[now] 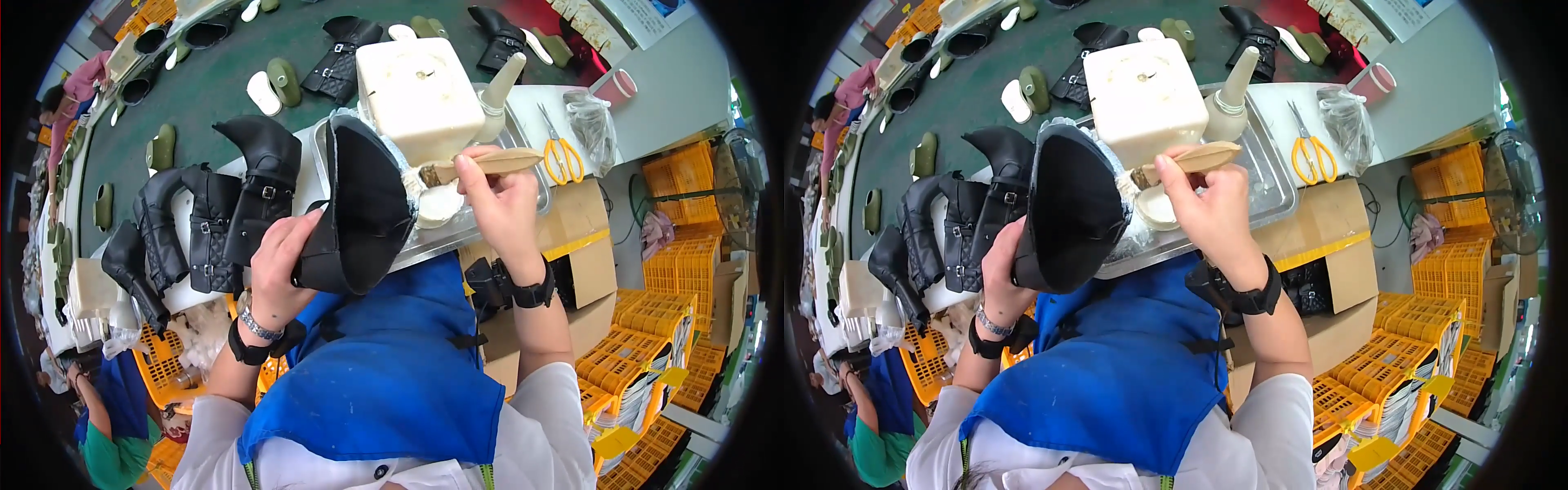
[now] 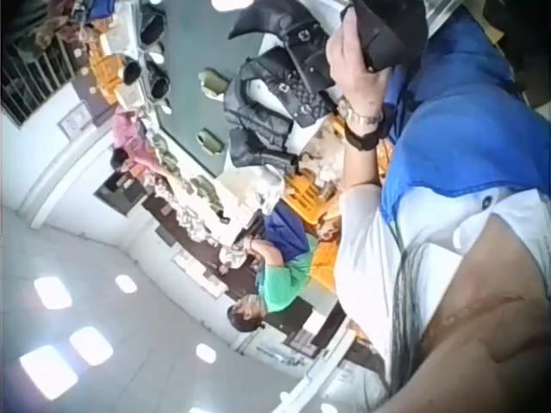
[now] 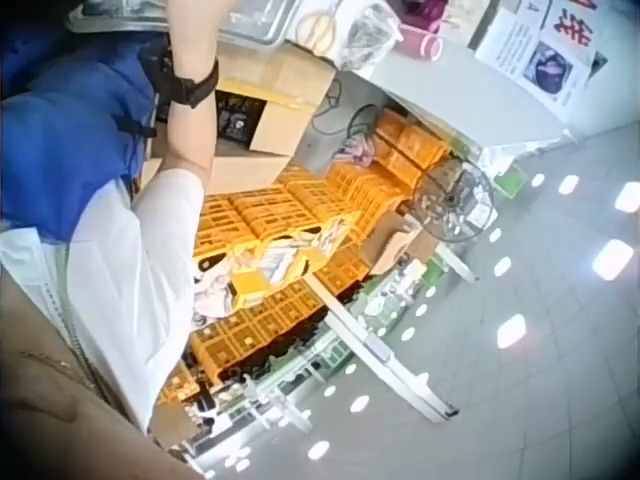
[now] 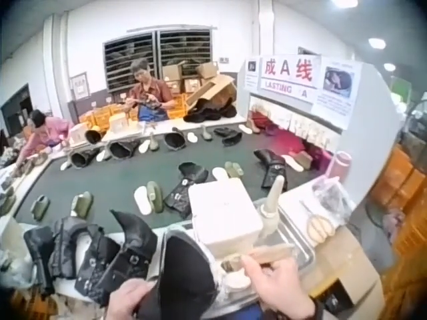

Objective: The worker trims excess thread from black boots and applies glue to the edges at a factory workstation.

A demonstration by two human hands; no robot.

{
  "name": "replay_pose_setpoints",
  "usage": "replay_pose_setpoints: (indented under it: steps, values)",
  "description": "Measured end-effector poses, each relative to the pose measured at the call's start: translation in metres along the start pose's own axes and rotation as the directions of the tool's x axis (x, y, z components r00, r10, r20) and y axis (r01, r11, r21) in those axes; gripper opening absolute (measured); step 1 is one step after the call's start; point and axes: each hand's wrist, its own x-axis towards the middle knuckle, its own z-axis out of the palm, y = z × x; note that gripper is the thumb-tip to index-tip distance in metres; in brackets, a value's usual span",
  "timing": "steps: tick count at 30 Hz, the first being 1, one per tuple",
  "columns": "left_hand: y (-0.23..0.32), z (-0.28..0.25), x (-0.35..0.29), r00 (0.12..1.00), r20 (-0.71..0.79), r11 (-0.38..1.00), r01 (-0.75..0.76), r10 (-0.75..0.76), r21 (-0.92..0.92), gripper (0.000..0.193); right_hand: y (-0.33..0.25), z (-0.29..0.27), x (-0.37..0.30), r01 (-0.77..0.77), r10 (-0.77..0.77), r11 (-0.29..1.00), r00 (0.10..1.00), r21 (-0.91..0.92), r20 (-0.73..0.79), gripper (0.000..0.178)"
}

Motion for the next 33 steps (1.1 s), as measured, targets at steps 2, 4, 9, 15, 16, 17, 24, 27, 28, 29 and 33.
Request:
replay_pose_setpoints:
  steps: [2, 4, 9, 15, 16, 17, 24, 27, 28, 29, 33]
  values:
    - [0.000, -0.001, 0.001, 0.999, 0.032, 1.000, 0.025, -0.025, 0.004, 0.059, 0.000, 0.004, 0.000, 0.082, -0.082, 0.997, 0.996, -0.005, -0.025, 0.013]
    - [-0.002, 0.000, 0.002, 1.000, 0.002, 0.998, -0.020, 0.020, 0.064, 0.059, -0.006, 0.007, -0.002, 0.247, -0.249, 0.967, 0.968, -0.069, -0.020, 0.009]
    - [-0.013, -0.001, 0.004, 0.996, -0.067, 0.983, -0.042, 0.055, 0.176, 0.063, -0.013, 0.012, -0.017, 0.245, -0.245, 0.969, 0.969, 0.001, 0.011, 0.004]
    - [-0.012, 0.003, 0.013, 0.982, -0.152, 0.946, -0.058, 0.112, 0.320, 0.059, -0.016, 0.017, -0.028, 0.202, -0.208, 0.978, 0.965, 0.056, 0.157, 0.005]
    - [-0.014, 0.004, 0.015, 0.977, -0.155, 0.938, -0.085, 0.144, 0.337, 0.056, -0.017, 0.017, -0.030, 0.167, -0.179, 0.983, 0.968, 0.082, 0.175, 0.005]
    - [-0.015, 0.005, 0.016, 0.972, -0.157, 0.929, -0.111, 0.176, 0.354, 0.054, -0.018, 0.018, -0.032, 0.131, -0.150, 0.986, 0.969, 0.106, 0.194, 0.005]
    - [-0.026, 0.008, 0.011, 0.954, -0.165, 0.896, -0.164, 0.250, 0.412, 0.052, -0.022, 0.018, -0.038, -0.141, 0.063, 0.954, 0.957, 0.265, 0.282, 0.008]
    - [-0.022, 0.006, 0.012, 0.950, -0.183, 0.903, -0.165, 0.254, 0.397, 0.051, -0.012, 0.016, -0.029, -0.314, 0.227, 0.914, 0.921, 0.256, 0.317, 0.008]
    - [-0.021, 0.004, 0.011, 0.956, -0.175, 0.913, -0.158, 0.237, 0.376, 0.051, -0.003, 0.019, -0.028, -0.164, 0.113, 0.962, 0.967, 0.217, 0.230, 0.007]
    - [-0.020, 0.003, 0.010, 0.961, -0.166, 0.923, -0.151, 0.221, 0.354, 0.051, 0.002, 0.021, -0.026, -0.013, -0.011, 0.986, 0.989, 0.164, 0.148, 0.007]
    - [-0.016, 0.002, 0.009, 0.958, -0.185, 0.934, -0.152, 0.220, 0.324, 0.050, 0.003, 0.025, -0.019, 0.107, -0.119, 0.978, 0.991, 0.180, 0.055, 0.004]
